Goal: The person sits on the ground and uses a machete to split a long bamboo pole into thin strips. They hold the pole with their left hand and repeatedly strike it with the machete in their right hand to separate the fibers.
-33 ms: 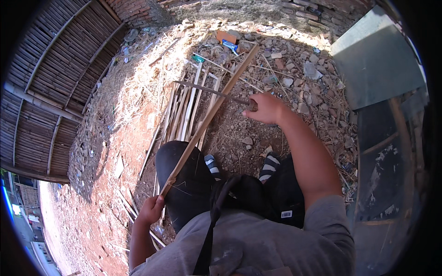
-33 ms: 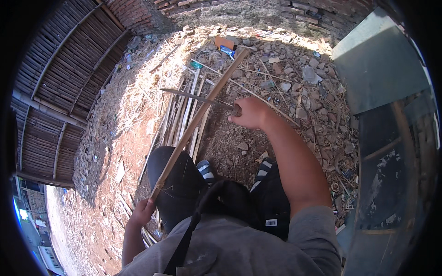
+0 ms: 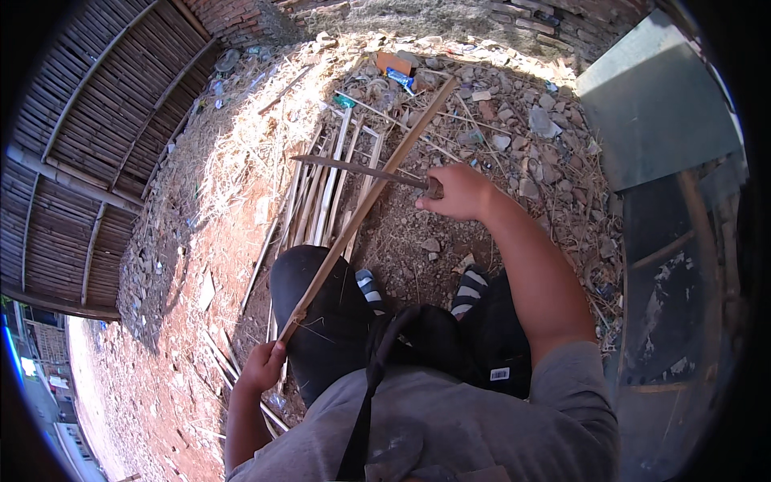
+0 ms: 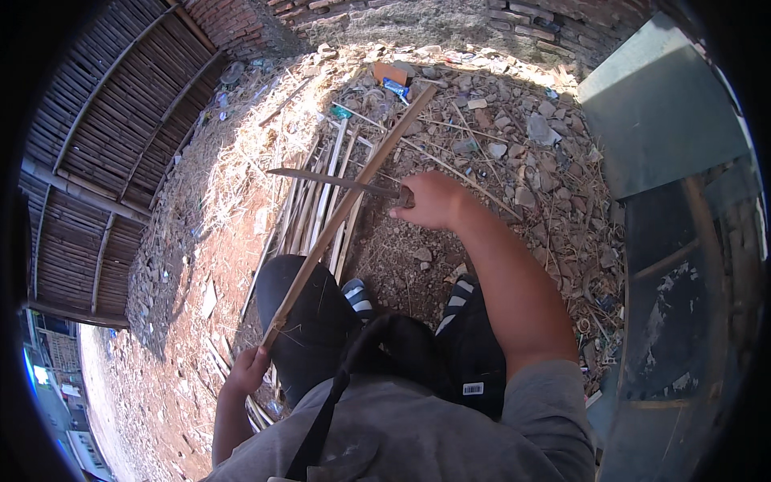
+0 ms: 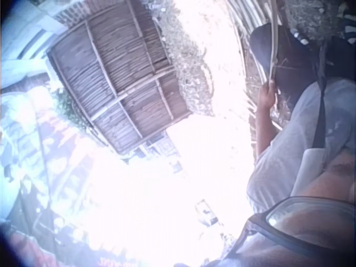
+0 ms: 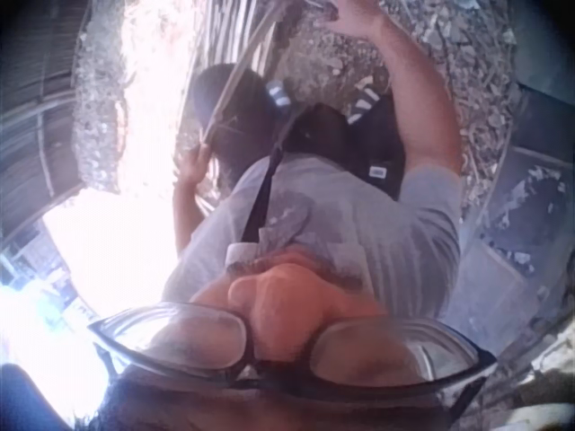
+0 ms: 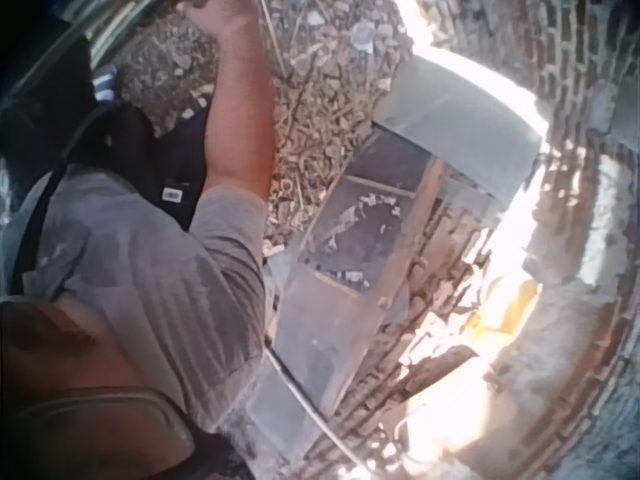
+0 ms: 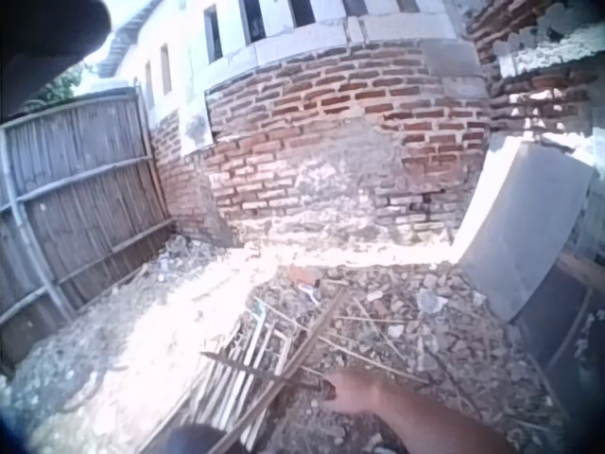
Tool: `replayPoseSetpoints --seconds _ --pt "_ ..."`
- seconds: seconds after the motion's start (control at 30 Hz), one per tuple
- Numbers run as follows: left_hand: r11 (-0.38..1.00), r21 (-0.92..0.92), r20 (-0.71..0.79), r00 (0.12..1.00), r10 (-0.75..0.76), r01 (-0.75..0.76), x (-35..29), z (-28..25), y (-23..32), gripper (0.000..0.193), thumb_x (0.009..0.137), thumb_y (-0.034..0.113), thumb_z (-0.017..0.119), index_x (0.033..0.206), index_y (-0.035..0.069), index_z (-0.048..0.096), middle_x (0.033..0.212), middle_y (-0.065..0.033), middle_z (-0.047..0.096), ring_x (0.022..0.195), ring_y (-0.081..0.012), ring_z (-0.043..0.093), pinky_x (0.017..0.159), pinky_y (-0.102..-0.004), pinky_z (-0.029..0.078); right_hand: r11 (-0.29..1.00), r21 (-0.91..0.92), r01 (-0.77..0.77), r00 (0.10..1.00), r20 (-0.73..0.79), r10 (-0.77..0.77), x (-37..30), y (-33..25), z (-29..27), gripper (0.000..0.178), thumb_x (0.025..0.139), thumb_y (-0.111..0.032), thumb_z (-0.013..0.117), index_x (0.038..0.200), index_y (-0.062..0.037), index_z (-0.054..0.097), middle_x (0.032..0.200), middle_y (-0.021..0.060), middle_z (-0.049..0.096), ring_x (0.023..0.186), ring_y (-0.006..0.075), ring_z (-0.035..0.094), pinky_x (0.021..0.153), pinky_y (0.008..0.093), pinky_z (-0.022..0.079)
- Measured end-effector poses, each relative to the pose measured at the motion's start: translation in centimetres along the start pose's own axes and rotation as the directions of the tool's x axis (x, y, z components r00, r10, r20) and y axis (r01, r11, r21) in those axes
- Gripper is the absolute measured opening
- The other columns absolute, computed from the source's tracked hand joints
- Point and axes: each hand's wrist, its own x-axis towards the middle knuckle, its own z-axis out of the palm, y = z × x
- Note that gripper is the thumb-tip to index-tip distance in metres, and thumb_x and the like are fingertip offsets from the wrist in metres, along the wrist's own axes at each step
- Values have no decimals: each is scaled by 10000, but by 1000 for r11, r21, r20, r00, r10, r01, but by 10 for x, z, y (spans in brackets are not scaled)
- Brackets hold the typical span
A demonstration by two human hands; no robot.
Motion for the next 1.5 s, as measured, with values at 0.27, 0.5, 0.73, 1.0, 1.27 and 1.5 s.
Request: replayPoseSetpoints --seconds 0.27,0.5,0.73,1.0,1.27,1.5 --pt "984 152 -92 990 104 -89 -4 -9 27 530 1038 419 499 811 -47 612 633 -242 560 598 -410 579 589 -458 441 952 187 -243 965 -53 257 10 31 -4 392 868 -420 735 969 -46 678 836 162 691 843 344 694 774 461 540" --pt "990 135 -5 1000 26 -25 -2 -17 29 536 1034 429 502 812 -44 623 642 -244 574 610 -405 605 599 -465 456 996 -79 46 993 112 -37 1 -5 12 381 855 -432 745 901 -63 663 816 146 687 849 349 689 778 455 540" --pt "992 130 -23 1000 -5 8 0 -15 26 552 1037 440 497 813 -47 627 641 -215 583 610 -317 584 628 -441 467 969 131 -209 964 -138 226 5 58 17 376 850 -427 744 918 -63 679 887 164 696 902 358 681 827 464 536" --pt "996 55 77 994 -73 69 4 -26 19 569 1038 474 493 822 -34 631 626 -134 572 623 -209 545 633 -400 464 988 -152 -5 931 360 60 1 -27 0 558 813 -426 768 1181 -17 675 1064 207 695 1010 351 673 900 453 521" --pt "993 57 76 991 -109 105 6 -30 23 592 1031 503 482 809 -26 628 651 -138 586 660 -216 581 654 -411 471 962 65 -266 962 83 261 8 49 10 541 810 -418 773 1147 -6 674 1055 182 696 988 339 674 860 429 520" --pt "979 202 25 1000 18 -22 6 -28 29 582 1021 489 497 824 -37 650 672 -234 606 641 -360 618 650 -465 476 974 31 -224 967 130 218 7 65 10 494 823 -389 769 1085 18 668 904 150 707 809 304 694 752 437 527"
